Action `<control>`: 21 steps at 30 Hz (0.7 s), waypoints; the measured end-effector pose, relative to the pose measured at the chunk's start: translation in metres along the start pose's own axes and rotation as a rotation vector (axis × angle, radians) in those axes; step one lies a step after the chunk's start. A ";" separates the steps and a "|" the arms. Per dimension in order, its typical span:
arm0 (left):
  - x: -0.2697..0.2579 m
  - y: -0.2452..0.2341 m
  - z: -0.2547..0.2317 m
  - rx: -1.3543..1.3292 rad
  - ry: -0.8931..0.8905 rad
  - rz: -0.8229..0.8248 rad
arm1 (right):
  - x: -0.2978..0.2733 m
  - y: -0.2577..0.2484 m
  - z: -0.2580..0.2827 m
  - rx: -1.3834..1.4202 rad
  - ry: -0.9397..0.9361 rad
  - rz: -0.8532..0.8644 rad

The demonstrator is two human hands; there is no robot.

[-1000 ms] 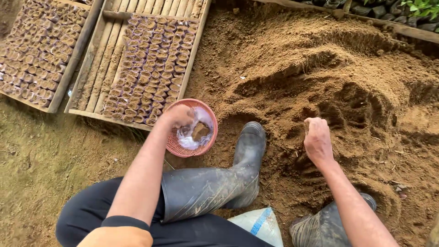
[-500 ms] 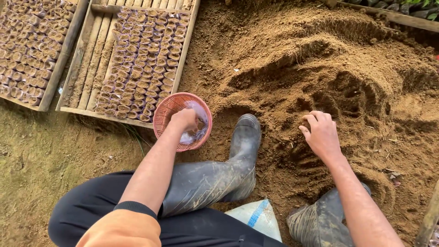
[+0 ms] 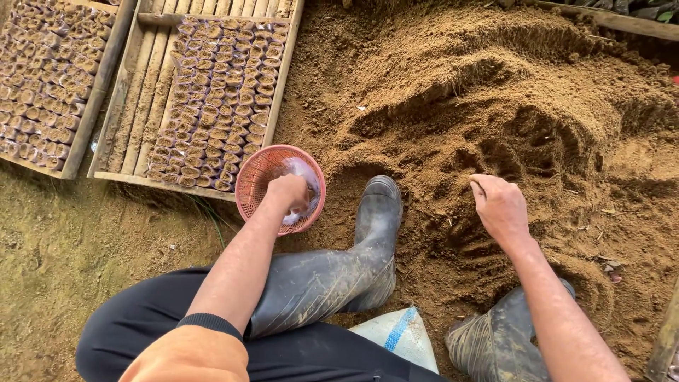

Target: Filling small seedling pots with soil and arranging them in a tray

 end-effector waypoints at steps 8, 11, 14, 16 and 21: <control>0.024 -0.007 0.013 0.038 0.000 -0.096 | 0.001 -0.027 0.032 0.032 -0.018 0.065; 0.044 0.009 0.027 -0.025 0.011 -0.034 | -0.004 -0.030 0.036 0.032 -0.029 0.048; 0.042 0.004 0.027 -0.076 0.049 0.034 | -0.001 -0.036 0.038 0.044 -0.036 0.030; 0.024 0.001 0.022 -0.084 0.070 0.072 | 0.000 -0.034 0.036 0.054 -0.038 0.034; 0.022 0.005 0.024 -0.152 0.106 0.110 | -0.001 -0.028 0.032 0.021 -0.014 0.030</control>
Point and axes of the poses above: each hand's wrist, its own x-axis towards the middle knuckle, its own y-axis out of the palm, z = x × y, the point moved 5 cm from there along x, towards the middle knuckle, and after that the axes turned 15 degrees about z, right-handed, at the moved point
